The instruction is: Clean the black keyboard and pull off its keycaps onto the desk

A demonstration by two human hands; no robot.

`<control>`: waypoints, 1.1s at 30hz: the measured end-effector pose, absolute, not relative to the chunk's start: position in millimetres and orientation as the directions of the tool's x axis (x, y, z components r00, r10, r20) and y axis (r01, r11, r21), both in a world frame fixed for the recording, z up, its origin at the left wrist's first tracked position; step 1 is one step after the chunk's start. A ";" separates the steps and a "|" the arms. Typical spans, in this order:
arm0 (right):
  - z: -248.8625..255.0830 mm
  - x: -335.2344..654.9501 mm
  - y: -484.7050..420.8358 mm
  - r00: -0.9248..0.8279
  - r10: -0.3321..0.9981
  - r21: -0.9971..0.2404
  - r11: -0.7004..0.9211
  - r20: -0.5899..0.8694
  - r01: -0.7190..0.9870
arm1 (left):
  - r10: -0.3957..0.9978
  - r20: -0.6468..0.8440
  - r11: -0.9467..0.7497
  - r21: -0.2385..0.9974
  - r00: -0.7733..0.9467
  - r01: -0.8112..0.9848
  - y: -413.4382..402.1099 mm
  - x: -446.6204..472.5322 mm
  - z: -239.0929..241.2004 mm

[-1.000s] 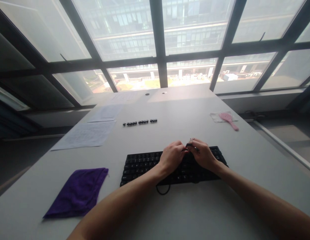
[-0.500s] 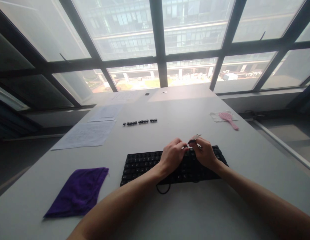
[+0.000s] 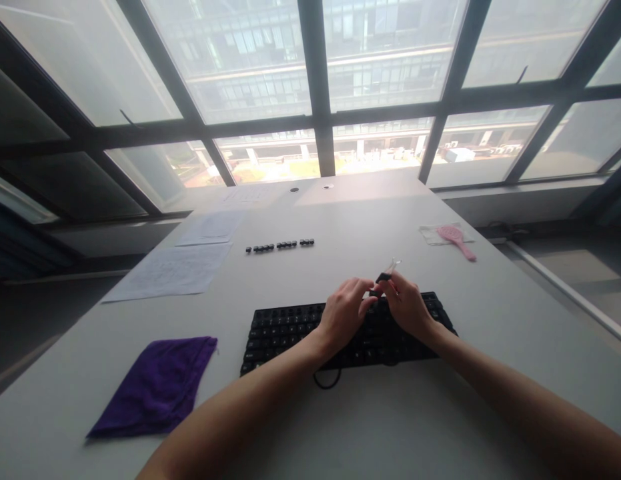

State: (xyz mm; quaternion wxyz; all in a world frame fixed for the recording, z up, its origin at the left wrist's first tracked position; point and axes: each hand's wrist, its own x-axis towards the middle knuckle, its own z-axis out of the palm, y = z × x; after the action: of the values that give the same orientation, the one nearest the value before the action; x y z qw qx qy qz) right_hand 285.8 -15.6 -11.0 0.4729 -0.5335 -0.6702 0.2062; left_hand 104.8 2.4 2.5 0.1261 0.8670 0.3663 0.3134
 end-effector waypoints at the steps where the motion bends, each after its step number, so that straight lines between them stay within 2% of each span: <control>1: -10.8 285.9 -15.1 0.025 0.911 -0.780 0.338 0.411 0.526 | 0.696 0.451 -0.718 0.415 0.559 0.559 1.9 105.0 3.4; 5: -9.5 286.2 -13.8 0.054 0.912 -0.801 0.328 0.407 0.501 | 0.638 0.462 -0.767 0.310 0.617 0.562 1.2 106.5 4.3; 8: -7.6 285.4 -14.2 0.049 0.918 -0.828 0.330 0.393 0.454 | 0.620 0.495 -0.778 0.293 0.608 0.555 1.3 106.9 2.2; 10: -6.9 284.6 -14.3 0.055 0.921 -0.842 0.327 0.385 0.428 | 0.625 0.527 -0.775 0.330 0.576 0.539 1.4 106.2 2.0; 15: -8.9 283.8 -12.8 0.051 0.929 -0.873 0.324 0.367 0.365 | 0.733 0.531 -0.681 0.575 0.426 0.455 10.8 98.8 20.9; 17: -10.4 284.3 -12.7 0.042 0.932 -0.872 0.319 0.359 0.370 | 0.764 0.531 -0.645 0.612 0.366 0.457 24.2 92.1 36.4; 20: -12.1 285.3 -13.3 0.020 0.929 -0.856 0.332 0.370 0.397 | 0.760 0.539 -0.640 0.526 0.363 0.560 60.6 75.7 57.8; 23: -12.3 285.2 -14.2 -0.015 0.920 -0.838 0.364 0.392 0.406 | 0.796 0.486 -0.579 0.439 0.361 0.687 112.3 52.9 65.7; 28: -10.6 284.1 -15.2 -0.030 0.918 -0.831 0.371 0.395 0.414 | 0.881 0.343 -0.431 0.299 0.326 0.851 186.5 22.5 46.3; 33: -10.9 284.3 -15.6 -0.036 0.927 -0.837 0.353 0.373 0.419 | 0.893 0.266 -0.425 0.238 0.363 0.873 213.9 18.8 18.5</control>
State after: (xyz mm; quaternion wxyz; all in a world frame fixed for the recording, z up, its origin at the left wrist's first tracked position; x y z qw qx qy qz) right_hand 284.3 -15.6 -10.9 0.4784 -0.5029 -0.6691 0.2656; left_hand 18.8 213.9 18.5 0.0280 0.8249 0.5353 0.1794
